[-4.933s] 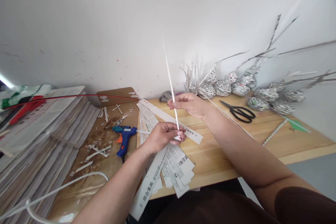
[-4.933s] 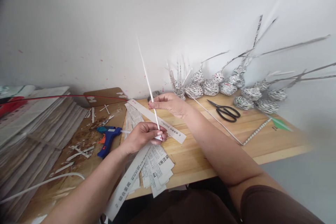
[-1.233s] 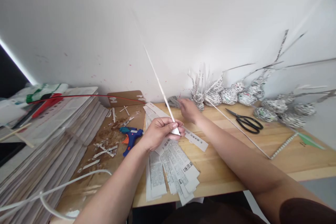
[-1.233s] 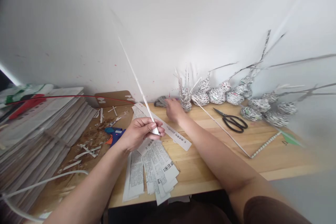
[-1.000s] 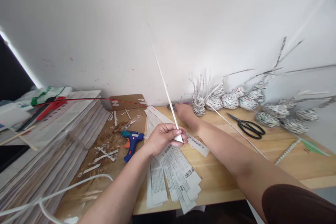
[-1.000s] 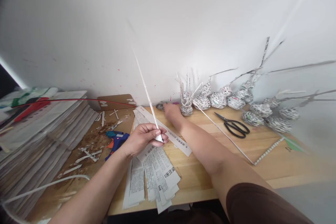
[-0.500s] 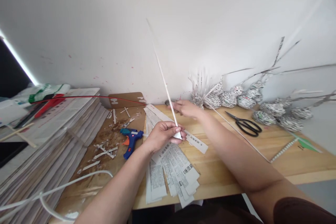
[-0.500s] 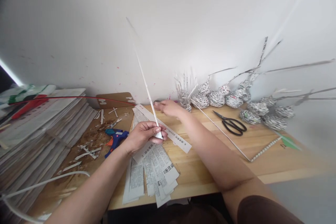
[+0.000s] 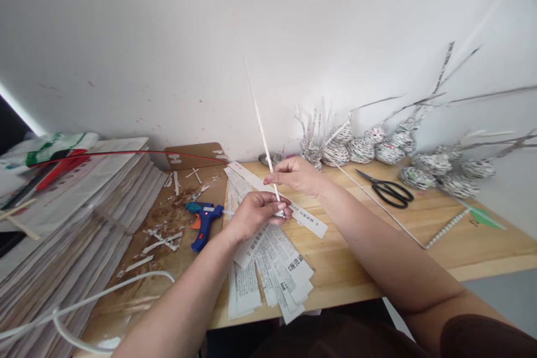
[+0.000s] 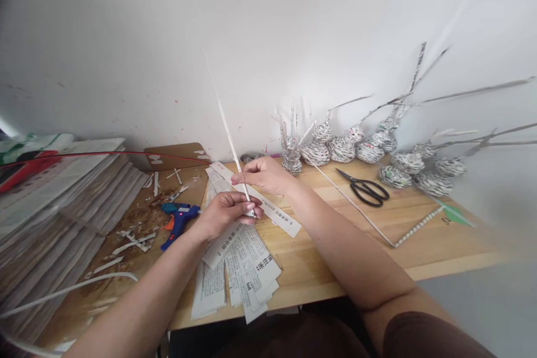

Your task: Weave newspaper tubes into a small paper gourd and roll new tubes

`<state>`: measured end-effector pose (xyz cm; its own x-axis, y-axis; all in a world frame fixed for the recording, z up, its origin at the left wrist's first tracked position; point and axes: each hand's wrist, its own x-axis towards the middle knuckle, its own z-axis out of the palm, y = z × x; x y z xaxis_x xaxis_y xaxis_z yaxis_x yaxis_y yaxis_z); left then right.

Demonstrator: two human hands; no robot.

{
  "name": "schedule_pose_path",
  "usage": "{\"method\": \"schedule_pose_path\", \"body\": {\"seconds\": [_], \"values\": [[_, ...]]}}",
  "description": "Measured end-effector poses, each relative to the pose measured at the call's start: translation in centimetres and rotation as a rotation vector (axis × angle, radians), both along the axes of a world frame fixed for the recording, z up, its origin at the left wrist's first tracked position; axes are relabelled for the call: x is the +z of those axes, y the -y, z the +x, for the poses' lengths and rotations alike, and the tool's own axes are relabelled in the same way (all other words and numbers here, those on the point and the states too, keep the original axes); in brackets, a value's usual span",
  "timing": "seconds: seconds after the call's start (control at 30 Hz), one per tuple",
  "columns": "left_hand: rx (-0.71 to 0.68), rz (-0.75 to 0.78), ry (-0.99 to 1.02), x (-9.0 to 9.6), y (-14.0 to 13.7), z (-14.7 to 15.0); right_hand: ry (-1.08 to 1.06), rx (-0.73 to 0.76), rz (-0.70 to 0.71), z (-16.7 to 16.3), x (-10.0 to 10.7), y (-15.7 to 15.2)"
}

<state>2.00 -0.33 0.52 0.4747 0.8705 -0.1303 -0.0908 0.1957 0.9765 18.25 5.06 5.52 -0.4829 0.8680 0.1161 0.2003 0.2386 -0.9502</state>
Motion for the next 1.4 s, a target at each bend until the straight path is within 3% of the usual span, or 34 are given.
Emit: {"method": "schedule_pose_path", "body": {"seconds": [0.1, 0.23, 0.4, 0.57, 0.77, 0.9, 1.03, 1.2, 1.4], "values": [[0.001, 0.017, -0.016, 0.13, 0.1, -0.08, -0.007, -0.027, 0.028, 0.09, 0.24, 0.17], [-0.005, 0.027, -0.016, 0.27, 0.16, -0.08, 0.003, 0.136, 0.02, 0.51, 0.5, 0.18], [0.013, 0.006, 0.002, 0.28, 0.2, 0.0, -0.12, -0.048, 0.032, 0.6, 0.13, 0.03], [0.009, 0.022, -0.003, 0.06, 0.11, 0.03, -0.016, 0.132, 0.016, 0.69, 0.5, 0.28], [0.006, 0.022, -0.005, -0.12, 0.09, 0.14, -0.092, -0.015, 0.01, 0.55, 0.6, 0.41], [0.014, 0.027, -0.03, -0.12, 0.14, 0.12, -0.009, 0.13, 0.02, 0.87, 1.0, 0.5], [0.004, 0.036, -0.036, -0.18, 0.14, 0.12, -0.094, -0.021, 0.004, 0.86, 1.0, 0.49], [0.016, 0.039, -0.046, -0.28, 0.03, 0.13, -0.069, 0.072, -0.001, 0.77, 0.89, 0.47], [0.012, 0.043, -0.044, -0.29, 0.04, 0.2, -0.162, -0.059, 0.046, 0.56, 0.9, 0.66]]}}
